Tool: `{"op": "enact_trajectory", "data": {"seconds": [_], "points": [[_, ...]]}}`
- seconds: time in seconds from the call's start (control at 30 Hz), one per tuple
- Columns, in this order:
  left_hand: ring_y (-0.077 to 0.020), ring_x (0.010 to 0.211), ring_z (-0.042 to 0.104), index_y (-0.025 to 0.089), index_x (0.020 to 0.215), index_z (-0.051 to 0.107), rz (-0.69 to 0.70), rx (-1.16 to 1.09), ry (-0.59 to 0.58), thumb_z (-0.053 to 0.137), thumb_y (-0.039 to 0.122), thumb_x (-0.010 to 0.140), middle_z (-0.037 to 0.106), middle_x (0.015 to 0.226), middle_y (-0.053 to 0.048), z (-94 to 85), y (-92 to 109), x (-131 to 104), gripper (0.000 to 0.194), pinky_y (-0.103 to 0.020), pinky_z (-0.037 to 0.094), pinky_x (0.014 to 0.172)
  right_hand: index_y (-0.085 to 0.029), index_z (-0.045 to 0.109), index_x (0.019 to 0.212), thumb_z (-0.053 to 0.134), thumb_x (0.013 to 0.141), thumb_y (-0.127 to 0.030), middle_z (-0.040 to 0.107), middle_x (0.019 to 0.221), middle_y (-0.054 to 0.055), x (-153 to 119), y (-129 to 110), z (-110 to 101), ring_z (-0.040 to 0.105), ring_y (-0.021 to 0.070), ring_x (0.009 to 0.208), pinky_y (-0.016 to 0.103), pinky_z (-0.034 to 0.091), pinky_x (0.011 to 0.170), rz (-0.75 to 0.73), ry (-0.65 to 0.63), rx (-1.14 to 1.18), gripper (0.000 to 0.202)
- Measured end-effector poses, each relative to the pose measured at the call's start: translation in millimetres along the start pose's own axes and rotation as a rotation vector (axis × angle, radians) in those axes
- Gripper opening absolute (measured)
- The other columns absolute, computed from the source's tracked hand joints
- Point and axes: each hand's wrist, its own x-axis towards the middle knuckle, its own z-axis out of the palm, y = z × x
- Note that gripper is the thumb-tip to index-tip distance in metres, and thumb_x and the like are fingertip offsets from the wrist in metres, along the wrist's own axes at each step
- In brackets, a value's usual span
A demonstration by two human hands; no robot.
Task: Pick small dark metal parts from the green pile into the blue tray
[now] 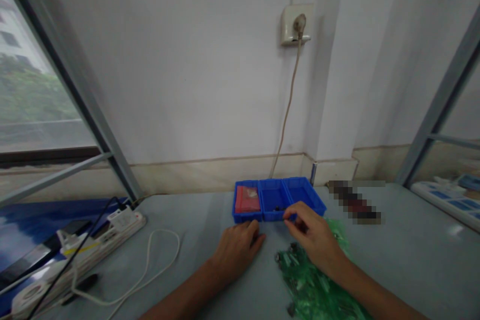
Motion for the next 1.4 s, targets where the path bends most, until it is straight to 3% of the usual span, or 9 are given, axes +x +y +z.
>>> {"op": "enact_trajectory", "data": {"seconds": [0.07, 0.2, 0.47, 0.73, 1.13, 1.27, 1.4], "points": [[-0.0221, 0.087, 0.068, 0.022, 0.099, 0.056, -0.008, 0.009, -0.007, 0.052, 0.036, 0.104, 0.071, 0.099, -0.004, -0.2, 0, 0, 0.015, -0.029, 0.046, 0.073, -0.024, 0.067, 0.097, 0.059, 0.095, -0.024, 0.063, 0.085, 0.002, -1, 1, 1, 0.055, 0.0175, 0.066, 0.031, 0.041, 0.064, -0.01, -0.007, -0.016, 0.009], [-0.0215, 0.086, 0.068, 0.022, 0.1, 0.057, -0.016, 0.015, -0.009, 0.051, 0.036, 0.104, 0.071, 0.099, -0.004, -0.1, 0, 0, 0.015, -0.029, 0.047, 0.074, -0.024, 0.066, 0.095, 0.063, 0.093, -0.033, 0.058, 0.071, -0.002, 2, 4, 3, 0.054, 0.0176, 0.062, 0.029, 0.04, 0.059, 0.106, 0.017, 0.045, 0.01], [-0.0211, 0.084, 0.067, 0.022, 0.098, 0.056, 0.003, 0.022, 0.008, 0.053, 0.035, 0.104, 0.071, 0.096, -0.003, 0.5, 0, 0, 0.015, -0.029, 0.046, 0.073, -0.023, 0.063, 0.08, 0.062, 0.089, -0.061, 0.064, 0.069, -0.001, 13, 12, 2, 0.046, 0.0127, 0.048, 0.026, 0.032, 0.045, 0.368, 0.009, 0.425, 0.039], [-0.0209, 0.084, 0.067, 0.022, 0.098, 0.056, 0.008, 0.015, 0.005, 0.052, 0.035, 0.104, 0.071, 0.097, -0.003, -0.4, 0, 0, 0.015, -0.029, 0.045, 0.072, -0.02, 0.061, 0.07, 0.061, 0.091, -0.062, 0.054, 0.061, -0.003, 13, 17, 3, 0.038, 0.0099, 0.045, 0.024, 0.025, 0.043, 0.53, 0.017, 0.597, 0.046], [-0.0211, 0.085, 0.067, 0.022, 0.099, 0.056, -0.002, 0.017, -0.003, 0.053, 0.035, 0.104, 0.071, 0.098, -0.003, 1.0, -1, 0, 0.014, -0.029, 0.045, 0.072, -0.022, 0.062, 0.086, 0.07, 0.083, -0.06, 0.063, 0.073, -0.002, 13, 17, 6, 0.044, 0.01, 0.045, 0.023, 0.031, 0.041, 0.429, 0.066, 0.518, 0.039], [-0.0216, 0.086, 0.068, 0.022, 0.099, 0.056, 0.008, 0.016, 0.01, 0.053, 0.036, 0.104, 0.071, 0.098, -0.003, 2.8, -2, 0, 0.015, -0.03, 0.046, 0.074, -0.024, 0.061, 0.087, 0.071, 0.084, -0.052, 0.054, 0.062, -0.006, 13, 19, 4, 0.047, 0.0132, 0.047, 0.025, 0.034, 0.044, 0.373, 0.099, 0.424, 0.03], [-0.0225, 0.086, 0.068, 0.022, 0.099, 0.056, 0.005, 0.031, 0.006, 0.053, 0.035, 0.104, 0.071, 0.098, -0.003, 3.0, -2, 0, 0.014, -0.03, 0.046, 0.072, -0.024, 0.062, 0.091, 0.071, 0.086, -0.042, 0.055, 0.066, -0.005, 11, 18, 2, 0.049, 0.0147, 0.053, 0.026, 0.037, 0.05, 0.285, 0.098, 0.29, 0.02]]}}
